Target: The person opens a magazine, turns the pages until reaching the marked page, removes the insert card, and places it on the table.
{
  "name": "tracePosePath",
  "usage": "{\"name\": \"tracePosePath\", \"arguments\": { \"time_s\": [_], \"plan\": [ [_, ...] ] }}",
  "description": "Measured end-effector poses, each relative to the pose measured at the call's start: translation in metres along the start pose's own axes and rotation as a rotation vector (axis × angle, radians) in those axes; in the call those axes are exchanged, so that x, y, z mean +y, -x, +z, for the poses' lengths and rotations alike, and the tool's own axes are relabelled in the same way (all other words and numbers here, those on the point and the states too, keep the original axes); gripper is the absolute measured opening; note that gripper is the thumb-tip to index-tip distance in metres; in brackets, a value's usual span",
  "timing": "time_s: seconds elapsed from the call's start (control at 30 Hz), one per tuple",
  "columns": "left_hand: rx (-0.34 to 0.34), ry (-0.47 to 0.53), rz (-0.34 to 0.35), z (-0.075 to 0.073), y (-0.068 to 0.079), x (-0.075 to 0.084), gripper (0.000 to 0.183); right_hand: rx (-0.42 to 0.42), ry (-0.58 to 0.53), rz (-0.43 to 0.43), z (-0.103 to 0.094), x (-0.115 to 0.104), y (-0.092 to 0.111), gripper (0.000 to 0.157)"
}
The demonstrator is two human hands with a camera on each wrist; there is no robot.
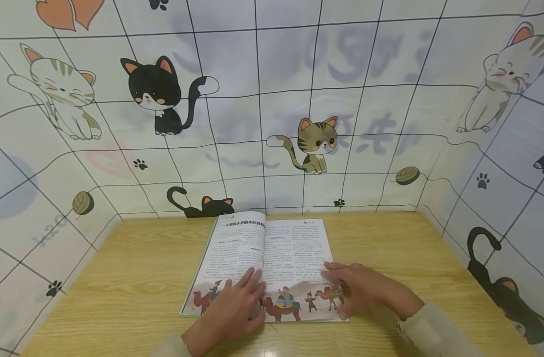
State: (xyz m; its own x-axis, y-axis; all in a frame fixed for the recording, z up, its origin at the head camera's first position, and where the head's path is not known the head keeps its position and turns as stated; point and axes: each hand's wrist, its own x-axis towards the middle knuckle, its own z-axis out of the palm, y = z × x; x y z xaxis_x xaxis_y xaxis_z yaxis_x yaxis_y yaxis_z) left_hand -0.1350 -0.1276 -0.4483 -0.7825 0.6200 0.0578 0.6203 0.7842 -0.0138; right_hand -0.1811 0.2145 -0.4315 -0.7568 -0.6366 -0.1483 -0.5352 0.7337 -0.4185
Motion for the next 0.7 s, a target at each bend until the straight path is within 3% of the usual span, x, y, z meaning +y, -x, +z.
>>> {"name": "tracePosePath", "arguments": {
  "time_s": [0.3,0.7],
  "plan": [
    [-0.022,0.009,-0.009,-0.0013,-0.002,-0.0004,0.056,0.007,-0.001,-0.033,-0.0024,0.0004,-0.0018,0.091],
    [-0.043,-0.031,-0.01,-0.0032,-0.0046,0.0029,0.08,0.02,0.008,-0.056,-0.0012,0.0019,-0.0024,0.091]
  ]
}}
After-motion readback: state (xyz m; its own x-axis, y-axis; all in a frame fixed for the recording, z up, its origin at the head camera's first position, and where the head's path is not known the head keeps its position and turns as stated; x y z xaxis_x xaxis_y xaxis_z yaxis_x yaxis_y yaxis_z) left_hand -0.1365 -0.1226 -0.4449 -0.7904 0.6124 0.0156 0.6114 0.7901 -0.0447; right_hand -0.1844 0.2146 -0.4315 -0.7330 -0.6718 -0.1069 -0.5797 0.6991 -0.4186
